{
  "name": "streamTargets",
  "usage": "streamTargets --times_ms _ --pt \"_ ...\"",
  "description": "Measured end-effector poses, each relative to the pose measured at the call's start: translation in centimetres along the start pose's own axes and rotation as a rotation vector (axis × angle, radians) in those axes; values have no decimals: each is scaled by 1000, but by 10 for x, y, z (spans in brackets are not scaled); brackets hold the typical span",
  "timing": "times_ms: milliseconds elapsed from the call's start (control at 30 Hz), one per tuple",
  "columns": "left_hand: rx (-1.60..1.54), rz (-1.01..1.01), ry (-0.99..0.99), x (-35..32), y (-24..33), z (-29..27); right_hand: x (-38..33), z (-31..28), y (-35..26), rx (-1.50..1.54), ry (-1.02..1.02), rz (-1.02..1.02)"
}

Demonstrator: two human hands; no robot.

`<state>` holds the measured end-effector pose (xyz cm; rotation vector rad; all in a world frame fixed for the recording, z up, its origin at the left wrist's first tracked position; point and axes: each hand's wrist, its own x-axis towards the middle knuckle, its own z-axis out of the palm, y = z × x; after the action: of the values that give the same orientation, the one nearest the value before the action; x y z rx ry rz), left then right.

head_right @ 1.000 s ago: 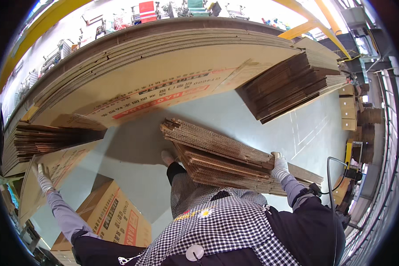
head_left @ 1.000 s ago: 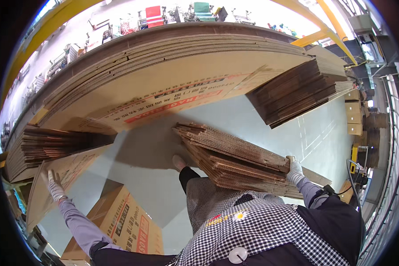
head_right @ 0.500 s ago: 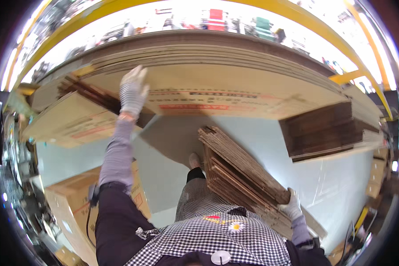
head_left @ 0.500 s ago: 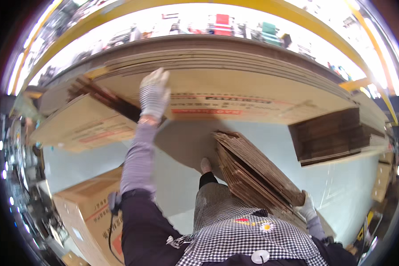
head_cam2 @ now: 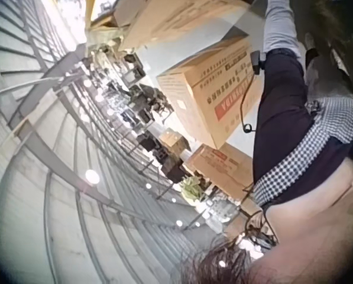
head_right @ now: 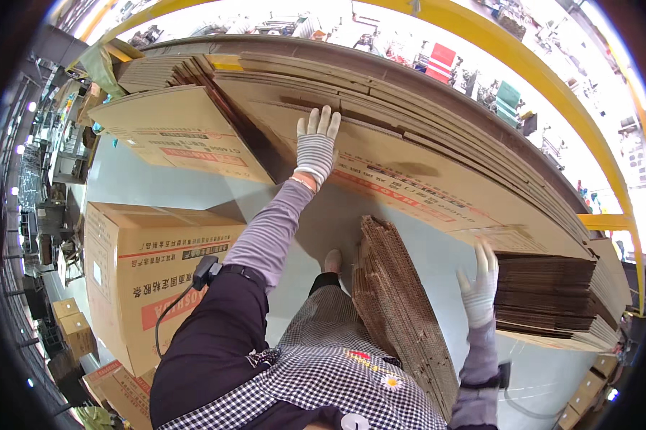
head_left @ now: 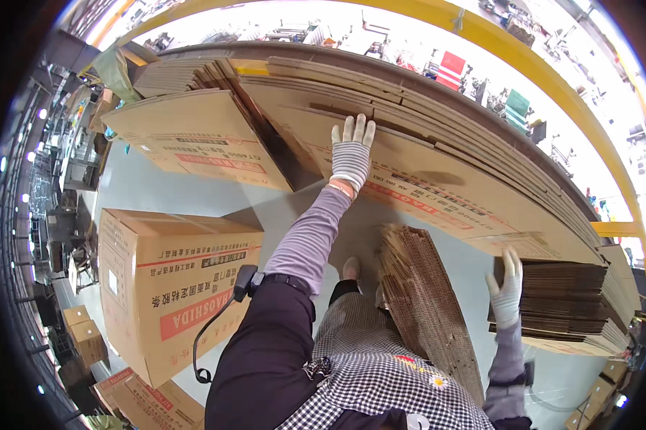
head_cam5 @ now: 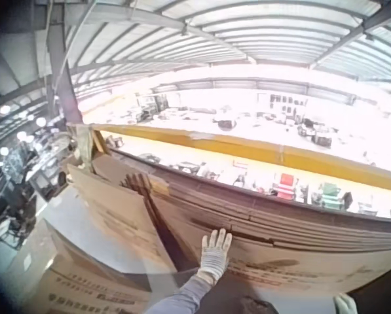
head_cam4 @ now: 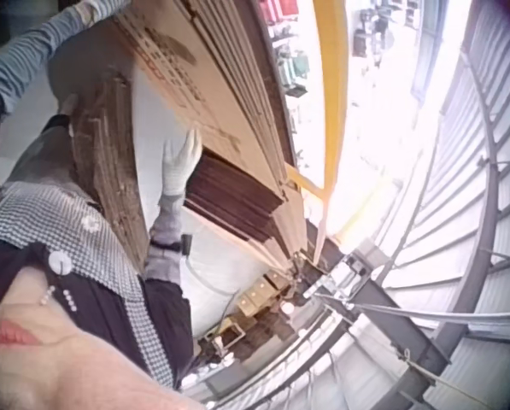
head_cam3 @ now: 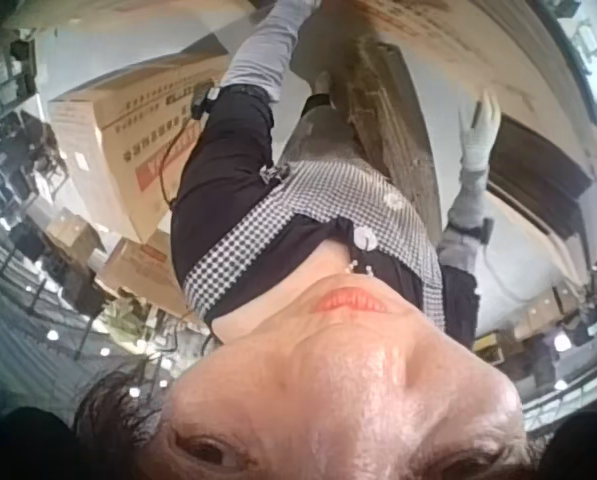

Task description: Collect and sort stacks of flattened cardboard boxes and move them across a warehouse floor.

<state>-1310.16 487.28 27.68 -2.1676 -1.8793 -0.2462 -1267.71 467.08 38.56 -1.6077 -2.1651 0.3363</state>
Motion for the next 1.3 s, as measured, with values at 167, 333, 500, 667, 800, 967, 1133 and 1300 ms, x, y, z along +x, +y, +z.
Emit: streamTargets --times_ms 167,333,500,667,800,967,1133,1300 --pt "-169 -5 42 -26 6 -43 129 37 -29 -245 -18 -119" --pt "-370 27 192 -69 -11 -69 157 99 -15 -397 -393 -24" --pt "-751 -174 -8 -42 -71 -86 77 124 -36 -285 -333 -40" --pt "-461 143 -281 53 -69 -45 58 120 -47 -140 -252 61" --pt "-319 246 -241 82 -48 -40 52 98 -61 -98 -175 56" --pt "-470 339 -26 37 -51 -81 18 97 -53 -128 -131 122" --pt "-395 41 73 -56 -117 -86 21 113 -54 -133 -75 176" --pt "-449 -257 97 -124 -136 -82 30 117 -44 -219 -18 166"
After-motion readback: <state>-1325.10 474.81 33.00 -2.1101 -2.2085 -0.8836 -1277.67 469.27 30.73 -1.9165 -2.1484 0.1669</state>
